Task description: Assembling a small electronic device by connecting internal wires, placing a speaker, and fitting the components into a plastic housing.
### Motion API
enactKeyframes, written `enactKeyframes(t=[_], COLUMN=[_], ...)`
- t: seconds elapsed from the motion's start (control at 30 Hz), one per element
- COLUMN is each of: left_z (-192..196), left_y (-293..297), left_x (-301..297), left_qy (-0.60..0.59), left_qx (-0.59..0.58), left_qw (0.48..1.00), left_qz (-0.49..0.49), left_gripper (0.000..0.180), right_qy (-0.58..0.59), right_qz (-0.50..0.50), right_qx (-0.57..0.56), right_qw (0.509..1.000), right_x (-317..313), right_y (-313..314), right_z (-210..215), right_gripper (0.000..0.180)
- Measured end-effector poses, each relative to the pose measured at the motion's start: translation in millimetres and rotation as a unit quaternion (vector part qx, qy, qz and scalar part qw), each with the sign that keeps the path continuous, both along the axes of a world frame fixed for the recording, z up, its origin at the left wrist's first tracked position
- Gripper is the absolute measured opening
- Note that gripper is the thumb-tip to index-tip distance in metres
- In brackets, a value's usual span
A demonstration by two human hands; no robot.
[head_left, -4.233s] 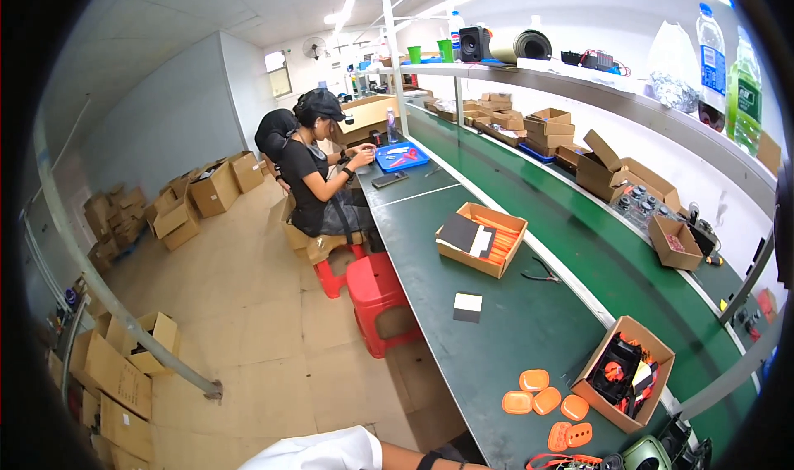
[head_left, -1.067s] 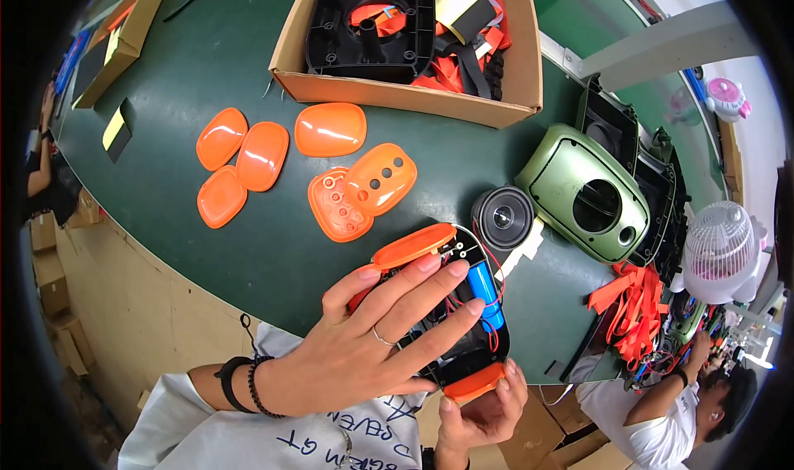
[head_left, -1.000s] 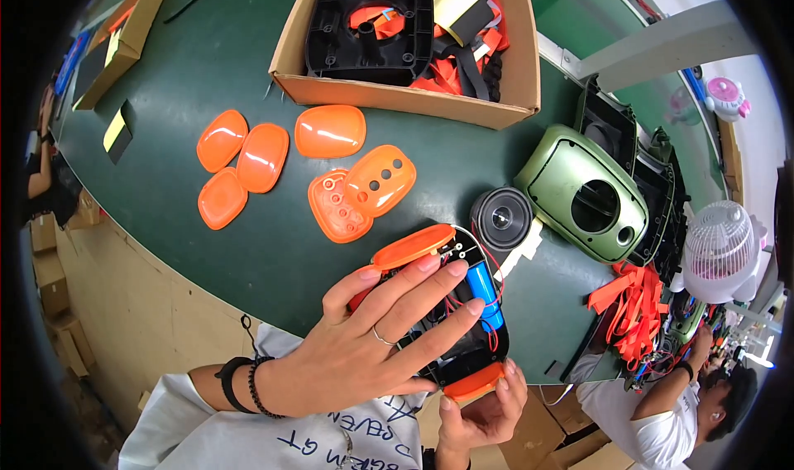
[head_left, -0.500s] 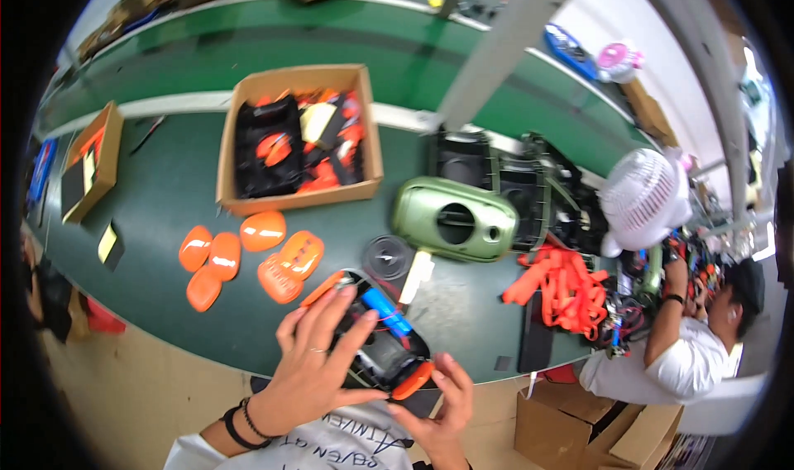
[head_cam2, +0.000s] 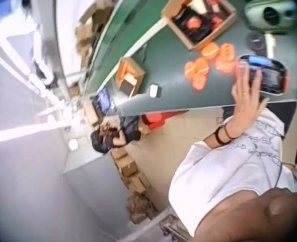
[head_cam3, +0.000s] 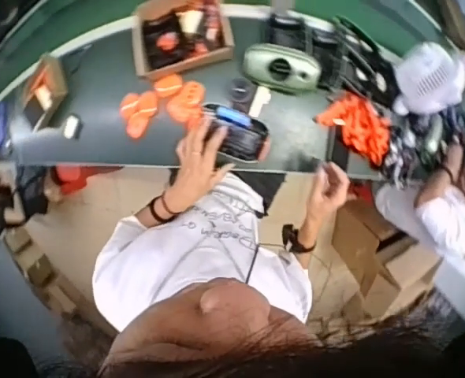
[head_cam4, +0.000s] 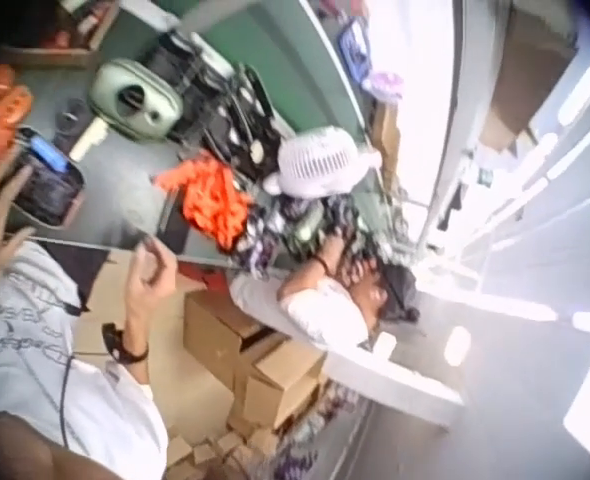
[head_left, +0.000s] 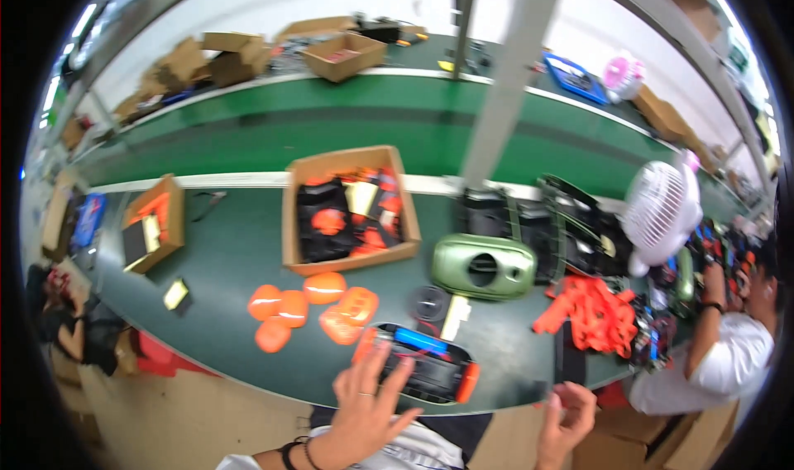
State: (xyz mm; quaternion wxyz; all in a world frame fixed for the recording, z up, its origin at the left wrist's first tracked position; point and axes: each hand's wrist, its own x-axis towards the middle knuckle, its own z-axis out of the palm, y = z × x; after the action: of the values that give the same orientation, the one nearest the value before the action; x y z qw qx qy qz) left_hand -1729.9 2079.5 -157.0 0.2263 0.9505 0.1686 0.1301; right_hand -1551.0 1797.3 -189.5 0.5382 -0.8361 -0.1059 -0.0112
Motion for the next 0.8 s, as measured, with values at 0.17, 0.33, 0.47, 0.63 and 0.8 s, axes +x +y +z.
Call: enactKeyframes(t=[0.17,0.33,0.47,0.63,0.8], left_z=[20,15,10,-9,-22], left_y=[34,129,221,363,374], left_x=[-21,-56,-110,-194,-187], left_qy=[-0.151,-0.181,-0.229,-0.2,0.037], left_qx=[-0.095,-0.041,0.039,0.32,0.222], left_qw=[0.982,0.954,0.9,0.806,0.872], left_qz=[0.061,0.235,0.369,0.457,0.433], left_gripper=[0.058,0.03,0.027,0.027,0.019], right_qy=[-0.1,-0.005,-0.032,-0.02,-0.037], right_qz=[0.122,0.137,0.177,0.217,0.193], right_qx=[-0.067,0.013,0.029,0.068,0.028], right_qw=[0.985,0.99,0.983,0.974,0.98], right_x=[-13,-23,-21,-24,-31], right_y=[27,47,57,75,79], right_z=[-3,-10,-16,-8,-6], right_gripper=[0.034,0.033,0.031,0.028,0.025])
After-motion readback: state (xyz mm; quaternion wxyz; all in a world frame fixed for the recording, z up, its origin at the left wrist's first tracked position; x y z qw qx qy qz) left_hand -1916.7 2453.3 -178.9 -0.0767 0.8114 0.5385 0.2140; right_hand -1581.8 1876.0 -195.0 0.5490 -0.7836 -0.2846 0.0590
